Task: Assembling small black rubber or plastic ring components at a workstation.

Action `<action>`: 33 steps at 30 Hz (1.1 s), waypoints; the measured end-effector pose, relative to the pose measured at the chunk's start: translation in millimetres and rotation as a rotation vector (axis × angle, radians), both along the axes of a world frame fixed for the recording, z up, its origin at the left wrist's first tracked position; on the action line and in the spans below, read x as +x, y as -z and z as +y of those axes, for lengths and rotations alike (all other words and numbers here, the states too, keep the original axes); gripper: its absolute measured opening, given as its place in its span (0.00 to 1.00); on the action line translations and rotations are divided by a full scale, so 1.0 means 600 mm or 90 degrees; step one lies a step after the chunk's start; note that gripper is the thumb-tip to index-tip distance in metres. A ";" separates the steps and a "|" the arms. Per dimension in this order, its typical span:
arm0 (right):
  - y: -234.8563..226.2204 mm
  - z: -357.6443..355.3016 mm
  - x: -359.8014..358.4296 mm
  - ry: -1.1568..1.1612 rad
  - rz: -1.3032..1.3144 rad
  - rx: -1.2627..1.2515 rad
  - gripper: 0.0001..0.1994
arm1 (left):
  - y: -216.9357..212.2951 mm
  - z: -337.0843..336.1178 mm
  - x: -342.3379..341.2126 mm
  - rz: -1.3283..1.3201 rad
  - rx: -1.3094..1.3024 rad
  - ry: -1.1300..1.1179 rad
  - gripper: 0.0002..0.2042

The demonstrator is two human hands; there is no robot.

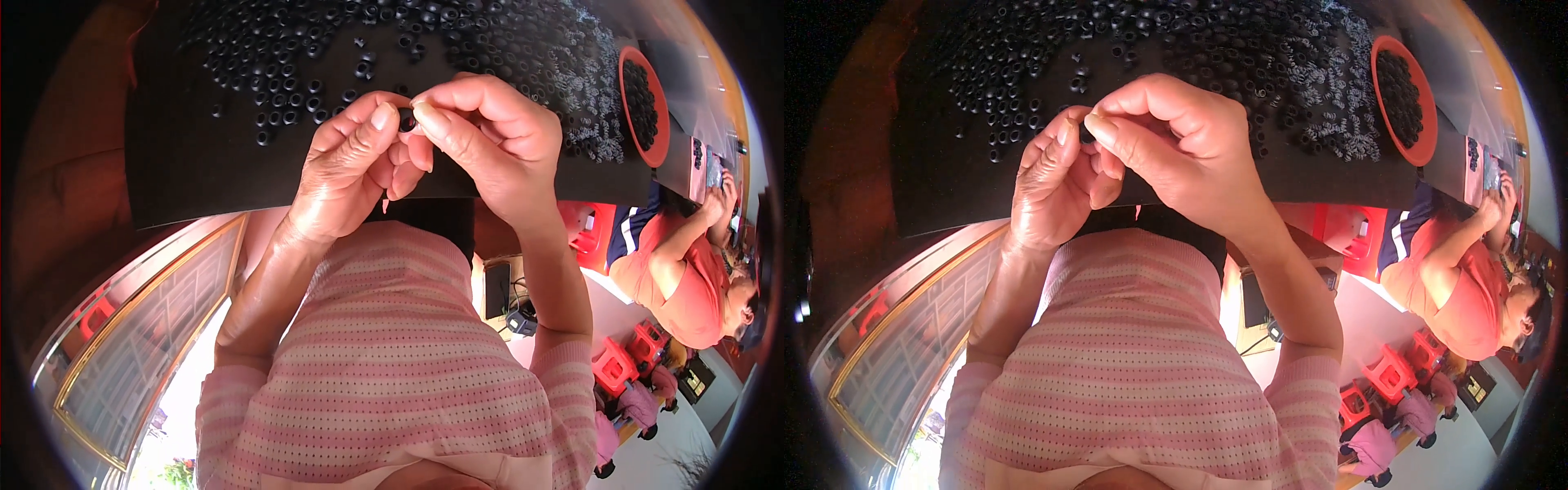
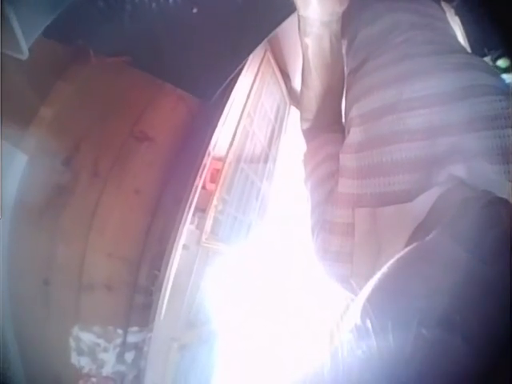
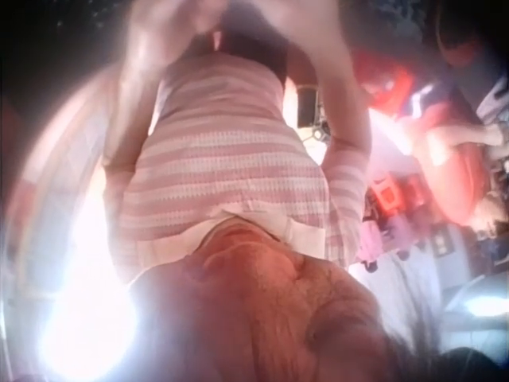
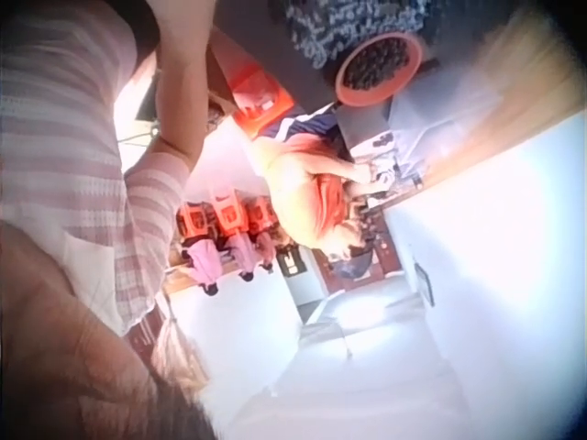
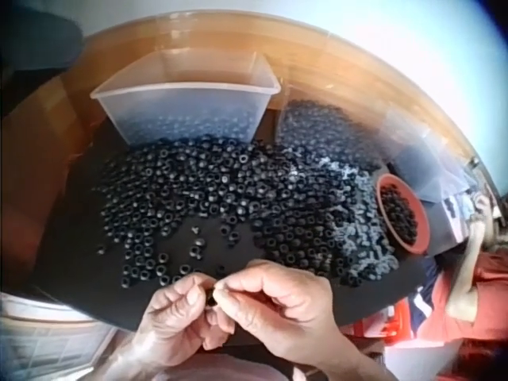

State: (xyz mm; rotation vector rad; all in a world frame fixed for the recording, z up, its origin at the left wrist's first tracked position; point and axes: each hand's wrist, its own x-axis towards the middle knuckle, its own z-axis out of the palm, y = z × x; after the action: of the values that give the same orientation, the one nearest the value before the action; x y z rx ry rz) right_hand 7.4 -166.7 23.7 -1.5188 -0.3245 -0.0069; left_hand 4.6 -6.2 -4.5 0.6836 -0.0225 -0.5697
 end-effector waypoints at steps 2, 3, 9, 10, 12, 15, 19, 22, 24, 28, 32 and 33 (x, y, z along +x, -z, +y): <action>0.000 0.006 -0.001 0.017 -0.031 0.007 0.02 | -0.001 -0.002 -0.002 -0.045 0.041 0.003 0.16; -0.002 0.006 -0.002 0.015 -0.031 0.008 0.02 | 0.007 0.001 -0.001 -0.113 0.057 0.047 0.16; 0.000 0.012 -0.004 0.050 -0.069 0.035 0.01 | 0.001 -0.001 0.000 -0.036 0.016 -0.006 0.16; 0.004 0.010 -0.004 0.048 -0.087 0.018 0.01 | 0.005 0.000 0.001 -0.032 0.020 0.001 0.16; 0.008 0.012 -0.003 0.048 -0.097 -0.005 0.02 | -0.001 0.000 0.002 -0.016 0.017 -0.006 0.16; 0.009 0.018 0.000 0.086 -0.140 -0.049 0.02 | -0.001 -0.001 0.003 -0.033 0.032 -0.016 0.17; 0.007 0.023 -0.002 0.100 -0.134 -0.061 0.03 | 0.006 0.002 0.002 -0.090 0.015 0.030 0.17; 0.009 0.022 0.000 0.116 -0.259 -0.174 0.04 | 0.006 0.003 0.000 -0.065 0.023 0.004 0.17; 0.012 0.021 -0.001 0.132 -0.334 -0.214 0.05 | 0.011 0.005 0.001 -0.078 -0.017 0.027 0.16; 0.006 0.021 -0.010 0.131 -0.323 -0.225 0.05 | 0.012 0.006 0.001 -0.076 -0.019 0.029 0.16; 0.010 0.020 -0.011 0.110 -0.353 -0.242 0.06 | 0.011 0.005 0.000 -0.066 -0.010 0.020 0.16; 0.010 0.021 -0.011 0.116 -0.369 -0.256 0.06 | 0.011 0.005 0.000 -0.070 -0.011 0.021 0.16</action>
State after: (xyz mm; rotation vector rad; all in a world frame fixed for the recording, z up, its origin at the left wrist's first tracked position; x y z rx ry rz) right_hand 1.0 -154.3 17.5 -1.9253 -0.6762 -0.5642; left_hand 4.8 -3.3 -11.2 0.6982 -0.1410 -0.5627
